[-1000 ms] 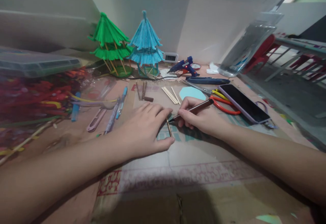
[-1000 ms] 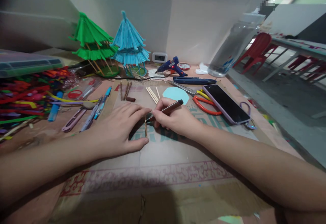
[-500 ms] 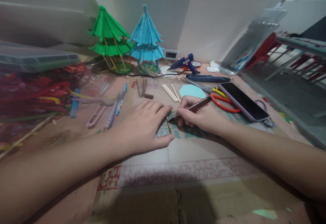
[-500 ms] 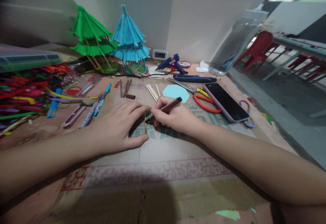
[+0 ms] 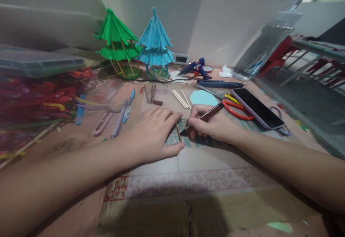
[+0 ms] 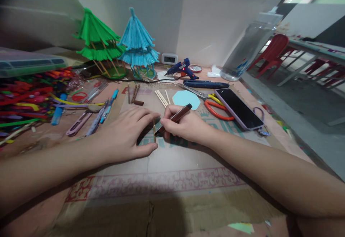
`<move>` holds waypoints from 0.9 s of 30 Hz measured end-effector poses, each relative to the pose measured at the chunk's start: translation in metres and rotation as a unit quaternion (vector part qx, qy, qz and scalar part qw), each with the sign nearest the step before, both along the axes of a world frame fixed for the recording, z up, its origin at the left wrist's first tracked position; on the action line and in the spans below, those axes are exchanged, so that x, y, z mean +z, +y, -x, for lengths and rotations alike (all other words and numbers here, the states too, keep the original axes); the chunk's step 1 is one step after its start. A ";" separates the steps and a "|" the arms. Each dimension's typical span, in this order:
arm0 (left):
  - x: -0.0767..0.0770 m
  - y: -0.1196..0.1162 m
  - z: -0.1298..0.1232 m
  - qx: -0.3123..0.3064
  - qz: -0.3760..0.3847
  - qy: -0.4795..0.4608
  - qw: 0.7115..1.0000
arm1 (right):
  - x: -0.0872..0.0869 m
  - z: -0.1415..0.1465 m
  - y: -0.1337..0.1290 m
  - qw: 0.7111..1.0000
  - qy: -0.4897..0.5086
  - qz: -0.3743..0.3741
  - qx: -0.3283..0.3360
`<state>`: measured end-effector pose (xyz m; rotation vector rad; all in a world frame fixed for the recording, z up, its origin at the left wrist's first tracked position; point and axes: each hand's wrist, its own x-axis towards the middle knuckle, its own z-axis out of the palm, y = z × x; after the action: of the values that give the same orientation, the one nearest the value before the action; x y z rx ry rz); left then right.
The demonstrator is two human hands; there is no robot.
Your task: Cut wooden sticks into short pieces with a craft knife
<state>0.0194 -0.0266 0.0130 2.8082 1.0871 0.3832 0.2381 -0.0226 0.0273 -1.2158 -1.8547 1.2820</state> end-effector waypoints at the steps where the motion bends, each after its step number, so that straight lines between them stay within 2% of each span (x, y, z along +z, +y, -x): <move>1: 0.000 0.000 0.000 -0.001 0.000 -0.003 1.000 | 0.000 0.000 0.000 1.000 0.002 -0.002 -0.006; 5: 0.000 0.000 0.000 -0.001 0.004 -0.007 1.000 | -0.003 0.000 0.001 1.000 0.013 -0.009 -0.022; 11: 0.000 0.000 0.000 0.000 -0.001 -0.003 1.000 | -0.001 0.000 0.001 1.000 -0.005 0.002 0.008; 17: 0.000 0.000 0.000 0.000 -0.002 -0.003 1.000 | -0.001 -0.001 0.001 1.000 0.008 -0.001 -0.003; 23: 0.000 -0.001 0.000 0.002 -0.010 0.002 1.000 | 0.002 -0.001 0.000 0.999 -0.006 0.022 0.027; 27: -0.001 0.000 0.000 0.002 -0.006 -0.003 1.000 | 0.003 0.000 -0.001 1.000 0.001 0.016 0.020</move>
<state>0.0194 -0.0264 0.0119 2.8134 1.0926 0.4008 0.2379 -0.0233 0.0299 -1.1985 -1.8716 1.3395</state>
